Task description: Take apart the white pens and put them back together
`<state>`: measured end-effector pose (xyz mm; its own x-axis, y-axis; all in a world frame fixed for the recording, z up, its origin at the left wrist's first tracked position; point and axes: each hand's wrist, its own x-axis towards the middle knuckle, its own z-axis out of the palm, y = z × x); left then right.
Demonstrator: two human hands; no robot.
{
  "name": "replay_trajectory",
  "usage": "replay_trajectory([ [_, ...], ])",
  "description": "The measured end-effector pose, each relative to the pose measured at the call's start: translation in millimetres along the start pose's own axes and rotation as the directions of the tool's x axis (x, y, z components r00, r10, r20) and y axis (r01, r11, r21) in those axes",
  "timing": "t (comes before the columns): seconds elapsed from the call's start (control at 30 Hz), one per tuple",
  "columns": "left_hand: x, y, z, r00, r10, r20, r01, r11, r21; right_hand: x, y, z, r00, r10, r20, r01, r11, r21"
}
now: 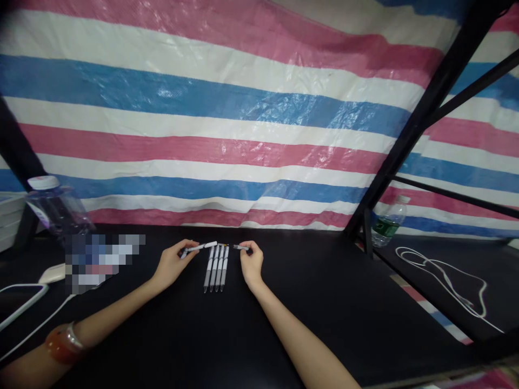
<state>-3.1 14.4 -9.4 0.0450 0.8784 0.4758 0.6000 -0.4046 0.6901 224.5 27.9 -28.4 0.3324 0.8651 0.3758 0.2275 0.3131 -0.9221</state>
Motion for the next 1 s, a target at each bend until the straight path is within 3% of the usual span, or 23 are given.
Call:
replay_trajectory([
  [0.37,-1.0,-4.8,2.9,0.999,0.04,-0.005,-0.04,0.999,0.015,-1.7,-2.2,0.4,1.0,0.008,0.014,-0.008,1.0,-0.005],
  [1.0,-0.4,-2.6,0.6,0.997,0.065,-0.038,-0.065,0.998,0.007,-5.3,-4.2,0.3,0.994,-0.091,0.055,0.095,0.993,-0.076],
])
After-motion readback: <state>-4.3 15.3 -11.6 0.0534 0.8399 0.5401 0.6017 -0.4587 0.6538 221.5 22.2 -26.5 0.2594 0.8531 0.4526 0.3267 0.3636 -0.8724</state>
